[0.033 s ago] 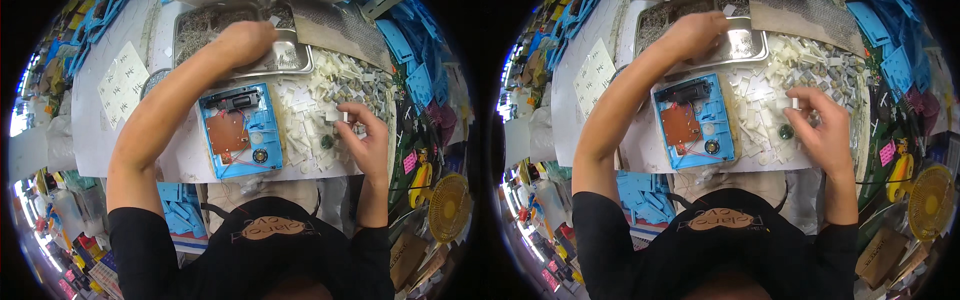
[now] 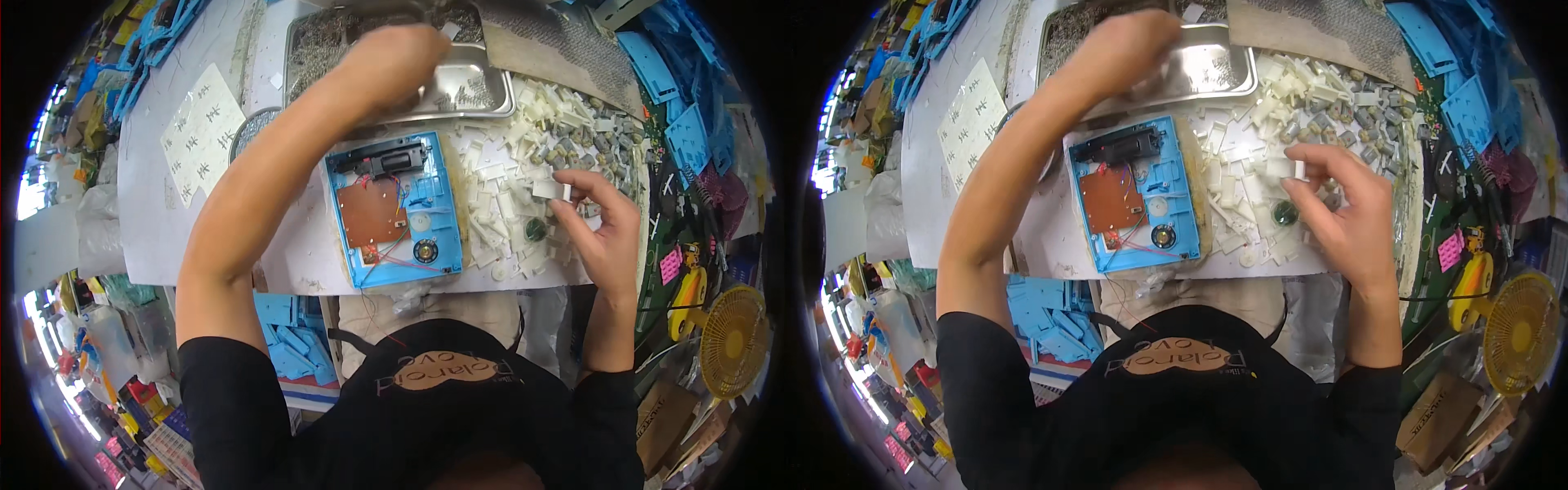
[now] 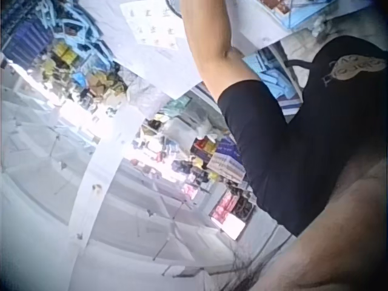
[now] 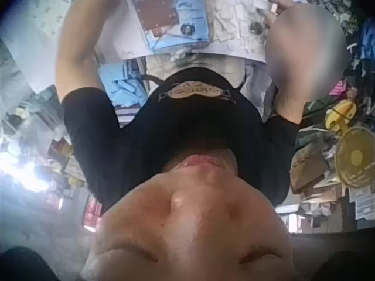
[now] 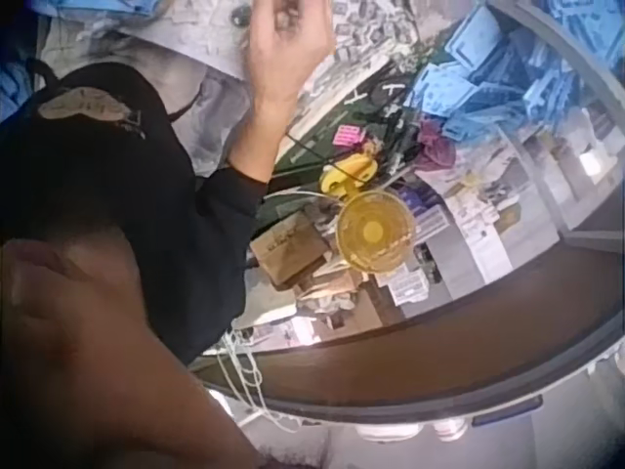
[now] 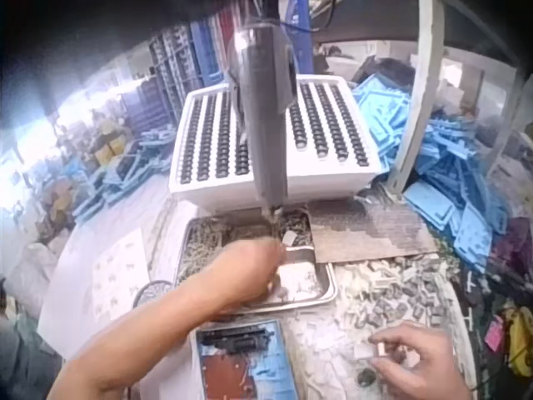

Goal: The user is assembling a small electronic device by soldering internal components, installing a speaker, and using a power screwdriver to attach the outer casing.

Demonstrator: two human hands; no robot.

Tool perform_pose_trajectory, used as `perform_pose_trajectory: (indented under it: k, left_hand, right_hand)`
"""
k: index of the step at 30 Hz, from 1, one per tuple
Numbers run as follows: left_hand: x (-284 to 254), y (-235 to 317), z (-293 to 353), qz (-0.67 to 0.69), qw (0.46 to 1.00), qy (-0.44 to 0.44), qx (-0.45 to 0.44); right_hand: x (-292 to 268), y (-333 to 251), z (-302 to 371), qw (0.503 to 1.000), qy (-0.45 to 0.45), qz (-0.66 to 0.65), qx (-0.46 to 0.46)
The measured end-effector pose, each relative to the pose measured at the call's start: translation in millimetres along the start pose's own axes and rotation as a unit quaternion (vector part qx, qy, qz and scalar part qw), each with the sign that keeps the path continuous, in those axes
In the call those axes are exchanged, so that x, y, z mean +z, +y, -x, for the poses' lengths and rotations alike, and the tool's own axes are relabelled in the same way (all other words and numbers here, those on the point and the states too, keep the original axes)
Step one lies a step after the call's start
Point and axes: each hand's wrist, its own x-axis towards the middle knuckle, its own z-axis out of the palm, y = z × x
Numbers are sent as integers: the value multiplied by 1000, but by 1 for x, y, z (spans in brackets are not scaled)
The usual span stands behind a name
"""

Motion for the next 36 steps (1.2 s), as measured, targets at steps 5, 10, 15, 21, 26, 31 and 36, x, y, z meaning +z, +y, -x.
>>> perform_pose_trajectory:
  k: [5, 10, 15, 21, 26, 31, 36]
  left_hand:
    - [-67, 69, 112, 373, 920, 49, -109]
    - [-48, 142, 187, 703, 649, -45, -288]
    - [-24, 154, 207, 800, 520, -1, -299]
    - [-25, 154, 207, 759, 579, -66, -289]
    - [-43, 132, 179, 577, 780, -156, -187]
    - [-11, 122, 141, 195, 976, 26, -93]
    - [2, 118, 136, 128, 990, 33, -54]
  right_hand:
    - [10, -17, 25, 987, 28, -148, -51]
    - [42, -34, 24, 975, -54, -169, -133]
    - [49, -39, 23, 971, -86, -117, -189]
    - [47, -39, 24, 957, -120, -68, -254]
    - [39, -21, 33, 966, -195, -88, -145]
    - [37, -7, 55, 903, -202, -353, 141]
    - [36, 0, 51, 932, -133, -319, 109]
